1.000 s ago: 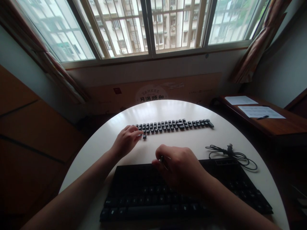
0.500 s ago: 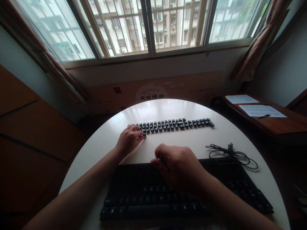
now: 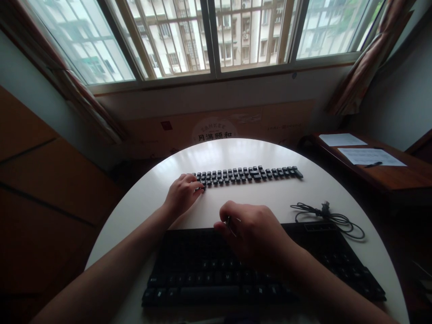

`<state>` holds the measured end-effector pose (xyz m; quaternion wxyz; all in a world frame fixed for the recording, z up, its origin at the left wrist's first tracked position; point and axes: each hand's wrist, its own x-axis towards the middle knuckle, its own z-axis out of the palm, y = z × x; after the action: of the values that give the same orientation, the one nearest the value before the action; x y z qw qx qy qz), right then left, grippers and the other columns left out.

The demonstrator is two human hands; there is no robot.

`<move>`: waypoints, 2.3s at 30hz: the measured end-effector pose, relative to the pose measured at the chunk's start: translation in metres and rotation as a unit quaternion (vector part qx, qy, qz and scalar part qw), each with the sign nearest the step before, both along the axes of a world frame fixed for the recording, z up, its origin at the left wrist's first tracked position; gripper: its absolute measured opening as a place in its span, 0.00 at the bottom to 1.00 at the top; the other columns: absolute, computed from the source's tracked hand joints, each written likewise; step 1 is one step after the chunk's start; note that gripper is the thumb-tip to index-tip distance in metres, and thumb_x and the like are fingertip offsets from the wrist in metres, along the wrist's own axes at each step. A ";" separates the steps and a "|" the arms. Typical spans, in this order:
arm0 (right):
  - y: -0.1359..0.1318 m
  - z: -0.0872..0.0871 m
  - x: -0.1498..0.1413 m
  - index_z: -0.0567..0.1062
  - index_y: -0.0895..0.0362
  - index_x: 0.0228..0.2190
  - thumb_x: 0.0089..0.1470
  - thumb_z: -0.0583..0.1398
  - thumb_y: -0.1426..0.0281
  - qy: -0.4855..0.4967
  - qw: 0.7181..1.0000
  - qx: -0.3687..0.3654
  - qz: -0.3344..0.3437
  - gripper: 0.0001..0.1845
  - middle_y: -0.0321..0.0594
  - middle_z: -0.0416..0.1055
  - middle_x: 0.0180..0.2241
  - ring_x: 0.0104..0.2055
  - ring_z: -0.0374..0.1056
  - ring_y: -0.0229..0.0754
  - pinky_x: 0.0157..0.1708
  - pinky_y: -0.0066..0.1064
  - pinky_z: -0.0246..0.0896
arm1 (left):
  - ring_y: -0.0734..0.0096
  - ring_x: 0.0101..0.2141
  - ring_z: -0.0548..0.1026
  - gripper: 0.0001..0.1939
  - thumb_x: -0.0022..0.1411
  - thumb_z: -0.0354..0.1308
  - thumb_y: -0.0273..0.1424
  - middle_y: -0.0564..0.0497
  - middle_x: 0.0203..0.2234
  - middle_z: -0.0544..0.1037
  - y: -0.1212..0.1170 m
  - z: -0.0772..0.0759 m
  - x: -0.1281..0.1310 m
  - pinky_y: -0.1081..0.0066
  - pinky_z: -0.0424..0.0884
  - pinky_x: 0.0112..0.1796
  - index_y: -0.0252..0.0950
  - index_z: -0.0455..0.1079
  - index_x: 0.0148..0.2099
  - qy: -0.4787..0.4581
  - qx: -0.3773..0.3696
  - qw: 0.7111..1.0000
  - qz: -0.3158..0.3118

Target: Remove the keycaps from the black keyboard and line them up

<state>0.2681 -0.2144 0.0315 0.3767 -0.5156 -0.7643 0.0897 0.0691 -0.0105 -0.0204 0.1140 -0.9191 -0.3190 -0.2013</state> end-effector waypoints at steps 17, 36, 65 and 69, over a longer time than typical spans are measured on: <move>0.000 -0.003 0.002 0.66 0.55 0.35 0.66 0.55 0.65 0.059 0.998 0.012 0.028 0.08 0.30 0.63 0.21 0.19 0.56 0.32 0.21 0.25 0.51 | 0.62 0.34 0.70 0.08 0.66 0.58 0.31 0.48 0.30 0.76 -0.030 0.048 -0.011 0.65 0.68 0.35 0.35 0.77 0.37 -0.121 0.073 0.990 0.015; -0.016 -0.008 -0.029 0.66 0.56 0.36 0.66 0.54 0.64 0.176 0.953 -0.192 0.157 0.09 0.32 0.61 0.26 0.25 0.55 0.34 0.23 0.26 0.54 | 0.61 0.42 0.73 0.08 0.66 0.58 0.36 0.48 0.41 0.78 -0.085 0.008 0.031 0.64 0.70 0.44 0.39 0.77 0.40 -0.019 -0.236 0.963 -0.127; -0.014 -0.040 -0.036 0.65 0.55 0.33 0.65 0.54 0.62 0.036 0.969 -0.177 0.167 0.10 0.32 0.65 0.23 0.22 0.58 0.34 0.24 0.27 0.49 | 0.64 0.31 0.74 0.10 0.63 0.52 0.32 0.50 0.30 0.78 -0.089 0.011 0.037 0.68 0.65 0.29 0.38 0.72 0.31 0.058 -0.256 0.961 -0.081; -0.017 -0.045 -0.035 0.66 0.55 0.33 0.65 0.54 0.62 0.040 0.974 -0.138 0.173 0.11 0.33 0.67 0.25 0.23 0.59 0.35 0.25 0.27 0.50 | 0.64 0.31 0.74 0.09 0.62 0.53 0.31 0.50 0.30 0.78 -0.090 0.013 0.037 0.68 0.66 0.30 0.38 0.72 0.31 0.059 -0.260 0.961 -0.076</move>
<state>0.2327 -0.2314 -0.0133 0.3110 -0.4184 -0.8064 0.2793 0.1057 -0.1001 -0.0069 -0.1257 -0.9489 -0.2818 -0.0653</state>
